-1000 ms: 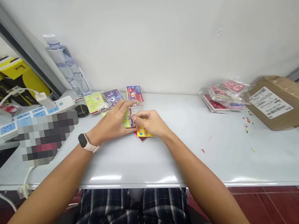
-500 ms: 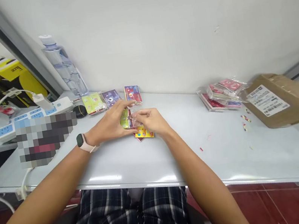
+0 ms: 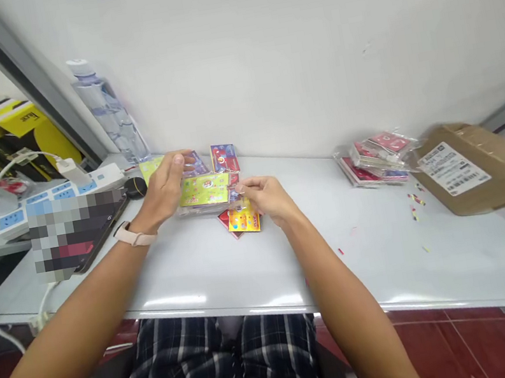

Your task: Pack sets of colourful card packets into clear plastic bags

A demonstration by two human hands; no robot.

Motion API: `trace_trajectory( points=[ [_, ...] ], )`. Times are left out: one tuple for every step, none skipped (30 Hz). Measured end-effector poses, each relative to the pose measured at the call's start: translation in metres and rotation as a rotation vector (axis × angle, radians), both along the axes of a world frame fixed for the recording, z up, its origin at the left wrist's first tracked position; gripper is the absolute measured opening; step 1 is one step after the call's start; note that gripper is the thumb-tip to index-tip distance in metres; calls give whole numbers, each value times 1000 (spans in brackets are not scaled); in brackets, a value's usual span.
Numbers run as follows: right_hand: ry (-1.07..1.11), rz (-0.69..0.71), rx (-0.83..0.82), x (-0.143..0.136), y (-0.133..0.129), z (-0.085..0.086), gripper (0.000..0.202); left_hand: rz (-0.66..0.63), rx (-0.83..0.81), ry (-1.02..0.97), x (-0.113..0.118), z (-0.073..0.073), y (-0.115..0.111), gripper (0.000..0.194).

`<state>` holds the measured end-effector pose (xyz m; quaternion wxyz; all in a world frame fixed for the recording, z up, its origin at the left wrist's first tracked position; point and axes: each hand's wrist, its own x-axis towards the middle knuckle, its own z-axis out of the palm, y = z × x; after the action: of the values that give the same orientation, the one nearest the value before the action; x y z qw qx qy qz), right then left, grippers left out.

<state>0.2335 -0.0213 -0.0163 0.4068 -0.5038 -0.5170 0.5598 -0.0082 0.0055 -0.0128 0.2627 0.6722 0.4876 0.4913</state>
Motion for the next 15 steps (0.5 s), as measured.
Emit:
trace_trajectory(
  points=[
    [-2,-6,-4,2,0,1,43,8,-54,-34,-1,-2,3,52],
    [1,-11,-14,3,1,2,41,8,-83,-56,-3,-5,6,52],
    [11,-15,-26,5,1,2,40,5,-102,-69,-4,-8,9,54],
    [18,-17,-29,6,1,3,38,-5,-127,-94,-4,-10,12,56],
    [29,-16,-32,7,1,3,38,-20,-154,-122,-4,-12,15,58],
    [43,-15,-36,7,1,4,37,-39,-184,-159,-4,-14,16,59],
    [57,-14,-41,8,2,3,36,-64,-222,-208,-3,-15,17,61],
    [69,-14,-46,8,2,3,35,-96,-265,-261,-2,-16,17,63],
    [76,-16,-49,8,2,3,33,-130,-310,-316,0,-16,17,65],
    [78,-18,-52,8,3,2,32,-165,-353,-364,2,-15,16,67],
    [77,-21,-55,8,3,1,31,-201,-393,-401,4,-15,14,69],
    [75,-22,-58,7,3,1,30,-230,-425,-430,6,-13,12,71],
    [72,-23,-61,6,3,0,30,-255,-451,-450,7,-12,9,71],
    [71,-24,-62,6,3,0,30,-272,-473,-463,9,-10,7,71],
    [74,-24,-64,5,3,-1,30,-280,-494,-483,10,-8,5,70]
  ],
)
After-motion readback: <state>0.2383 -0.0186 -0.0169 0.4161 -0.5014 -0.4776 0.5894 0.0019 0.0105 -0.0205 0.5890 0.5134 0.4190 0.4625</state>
